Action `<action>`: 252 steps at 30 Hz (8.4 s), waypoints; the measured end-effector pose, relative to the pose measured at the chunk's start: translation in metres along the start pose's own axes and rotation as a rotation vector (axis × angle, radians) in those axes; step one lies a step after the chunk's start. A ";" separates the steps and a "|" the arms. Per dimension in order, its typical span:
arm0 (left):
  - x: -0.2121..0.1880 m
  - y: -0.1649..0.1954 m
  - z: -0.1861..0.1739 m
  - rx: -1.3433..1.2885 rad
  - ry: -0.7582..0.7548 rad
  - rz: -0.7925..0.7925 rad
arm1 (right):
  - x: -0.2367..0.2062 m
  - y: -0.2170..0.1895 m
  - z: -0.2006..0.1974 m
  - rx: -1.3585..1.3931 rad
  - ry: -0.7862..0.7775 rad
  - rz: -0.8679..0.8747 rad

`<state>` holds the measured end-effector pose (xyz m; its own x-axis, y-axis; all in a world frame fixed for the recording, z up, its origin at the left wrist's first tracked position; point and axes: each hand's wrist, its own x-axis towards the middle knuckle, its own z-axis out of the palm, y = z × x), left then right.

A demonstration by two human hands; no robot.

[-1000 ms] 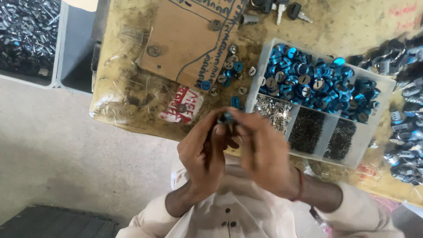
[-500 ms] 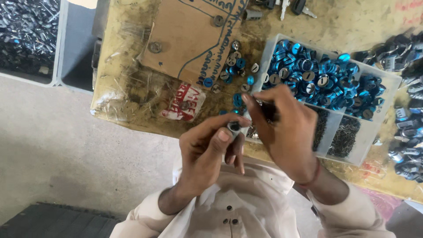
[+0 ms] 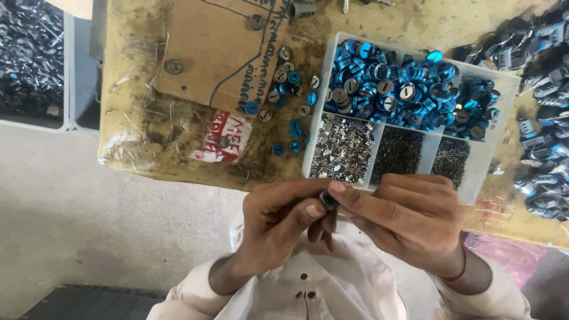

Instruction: The person assembles lock cylinders by hand at a workbench. They pick a blue lock housing, insert a metal key blank, add a small metal pin, and close the housing. The process is repeated for multiple units, with components drawn from a compartmentalized tray and finished assemblies placed on the table.

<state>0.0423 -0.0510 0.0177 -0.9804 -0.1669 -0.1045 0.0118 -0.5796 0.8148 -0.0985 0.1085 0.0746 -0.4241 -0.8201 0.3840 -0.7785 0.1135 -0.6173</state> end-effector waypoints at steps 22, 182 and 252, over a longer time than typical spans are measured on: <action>-0.006 -0.005 0.000 -0.256 -0.061 -0.065 | -0.009 0.005 0.002 0.189 0.019 0.034; 0.019 -0.028 0.010 0.193 -0.538 -0.132 | -0.087 0.008 -0.027 0.659 -0.333 0.892; 0.031 -0.025 0.024 0.244 -0.438 -0.176 | -0.107 0.086 -0.145 -0.165 0.418 0.710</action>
<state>0.0066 -0.0226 0.0073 -0.9542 0.2957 -0.0464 -0.1556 -0.3575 0.9209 -0.1872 0.2873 0.0795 -0.9501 -0.2516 0.1847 -0.3057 0.6313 -0.7127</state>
